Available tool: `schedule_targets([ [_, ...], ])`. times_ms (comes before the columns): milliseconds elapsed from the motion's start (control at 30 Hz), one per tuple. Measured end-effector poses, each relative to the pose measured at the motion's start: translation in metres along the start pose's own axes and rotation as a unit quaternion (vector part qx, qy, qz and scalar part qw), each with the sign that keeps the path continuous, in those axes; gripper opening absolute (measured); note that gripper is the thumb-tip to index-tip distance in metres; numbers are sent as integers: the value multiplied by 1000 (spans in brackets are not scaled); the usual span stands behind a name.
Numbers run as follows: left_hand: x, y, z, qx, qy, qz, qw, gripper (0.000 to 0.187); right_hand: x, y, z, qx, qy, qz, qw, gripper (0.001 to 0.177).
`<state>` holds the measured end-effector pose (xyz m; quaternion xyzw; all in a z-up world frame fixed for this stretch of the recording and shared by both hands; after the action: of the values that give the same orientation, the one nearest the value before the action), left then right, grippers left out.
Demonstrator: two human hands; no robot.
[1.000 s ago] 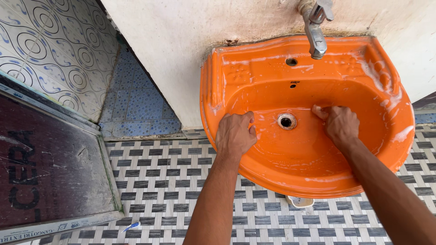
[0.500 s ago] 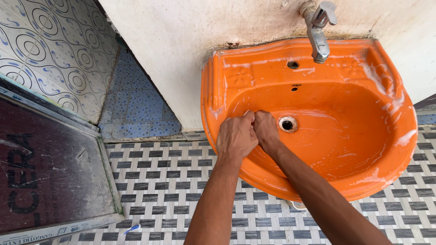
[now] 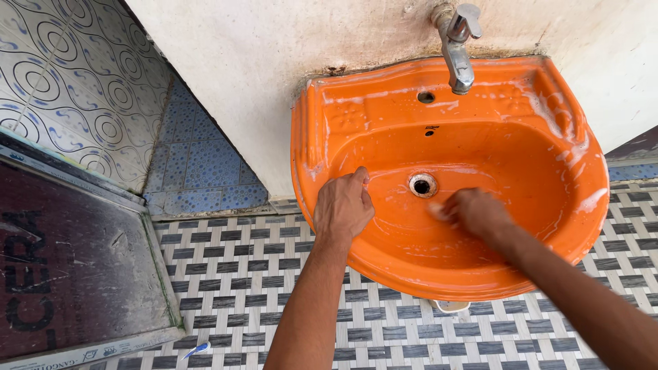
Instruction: The person scrubs an orange pedestal sink using a white sponge and a cleaning agent from a small container. They wipe the rim, basin, and faucet area repeatedly, occasionally dipping the sponge into the container to reload the cleaning solution.
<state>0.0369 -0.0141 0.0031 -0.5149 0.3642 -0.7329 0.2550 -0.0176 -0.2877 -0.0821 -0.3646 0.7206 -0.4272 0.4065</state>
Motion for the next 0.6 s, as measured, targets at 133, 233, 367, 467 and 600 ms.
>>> schedule_targets([
  [133,-1,0,-2,4,-1,9,1000,22,34,-26,24,144,-75,-120,979,29],
  [233,-2,2,-2,19,12,5,1000,22,27,-13,45,195,-87,-100,972,30],
  [367,-2,4,1,13,8,6,1000,22,0,7,67,215,-162,-92,959,23],
  [467,-3,4,0,10,4,3,1000,22,-18,17,71,193,-209,-117,952,25],
  [600,-3,4,2,-10,-10,11,1000,18,-18,23,74,174,-207,-103,957,23],
])
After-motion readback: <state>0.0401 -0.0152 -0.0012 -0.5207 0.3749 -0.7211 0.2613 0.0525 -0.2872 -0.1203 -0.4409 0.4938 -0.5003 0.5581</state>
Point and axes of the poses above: each hand's wrist, its own z-axis towards the middle knuckle, its own y-axis out of the palm, x = y × z, the point moved 4 cm from there along z, towards the middle knuckle, and after that the axes turned 8 degrees about x, right-handed, at the moved point
